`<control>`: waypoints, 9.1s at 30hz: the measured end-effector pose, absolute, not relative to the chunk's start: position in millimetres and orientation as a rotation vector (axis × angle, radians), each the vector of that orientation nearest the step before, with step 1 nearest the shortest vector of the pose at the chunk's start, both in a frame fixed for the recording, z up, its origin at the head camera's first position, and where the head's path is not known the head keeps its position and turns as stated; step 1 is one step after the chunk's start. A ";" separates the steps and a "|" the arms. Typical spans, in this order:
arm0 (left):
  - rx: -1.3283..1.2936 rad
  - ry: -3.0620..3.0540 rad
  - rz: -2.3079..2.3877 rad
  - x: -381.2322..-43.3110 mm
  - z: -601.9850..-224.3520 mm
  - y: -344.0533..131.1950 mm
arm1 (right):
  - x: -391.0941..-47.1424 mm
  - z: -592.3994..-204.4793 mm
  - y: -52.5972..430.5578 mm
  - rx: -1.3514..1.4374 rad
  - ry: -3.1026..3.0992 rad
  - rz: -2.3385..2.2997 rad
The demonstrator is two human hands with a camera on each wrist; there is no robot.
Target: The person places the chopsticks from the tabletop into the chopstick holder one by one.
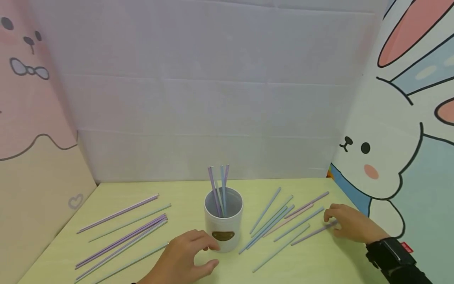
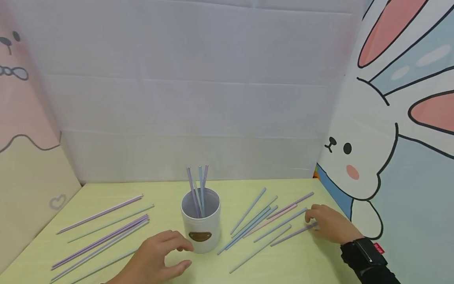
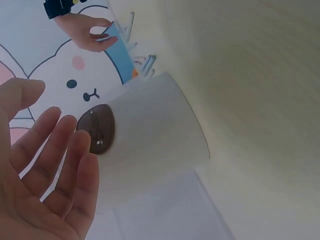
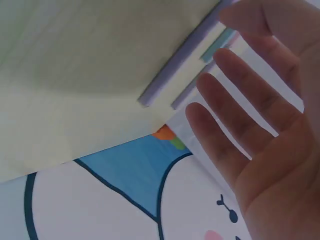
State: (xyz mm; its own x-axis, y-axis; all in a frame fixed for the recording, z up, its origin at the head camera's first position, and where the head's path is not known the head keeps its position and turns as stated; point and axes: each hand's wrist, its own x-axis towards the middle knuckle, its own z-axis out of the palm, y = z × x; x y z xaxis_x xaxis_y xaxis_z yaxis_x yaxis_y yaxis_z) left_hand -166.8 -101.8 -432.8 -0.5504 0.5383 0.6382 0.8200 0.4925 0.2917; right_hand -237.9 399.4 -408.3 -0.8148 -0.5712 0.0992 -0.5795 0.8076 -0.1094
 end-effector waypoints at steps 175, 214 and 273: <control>-0.880 -2.226 -0.940 -213.7 -365.4 -111.0 | -213.8 -415.8 171.3 0.805 -2.600 1.496; -1.444 -2.359 -0.752 -166.9 -468.3 -72.4 | -235.4 -433.6 322.1 1.249 -2.678 0.292; -1.154 -2.281 -0.725 -166.1 -427.8 -70.9 | -165.4 -372.3 151.1 1.357 -2.530 0.340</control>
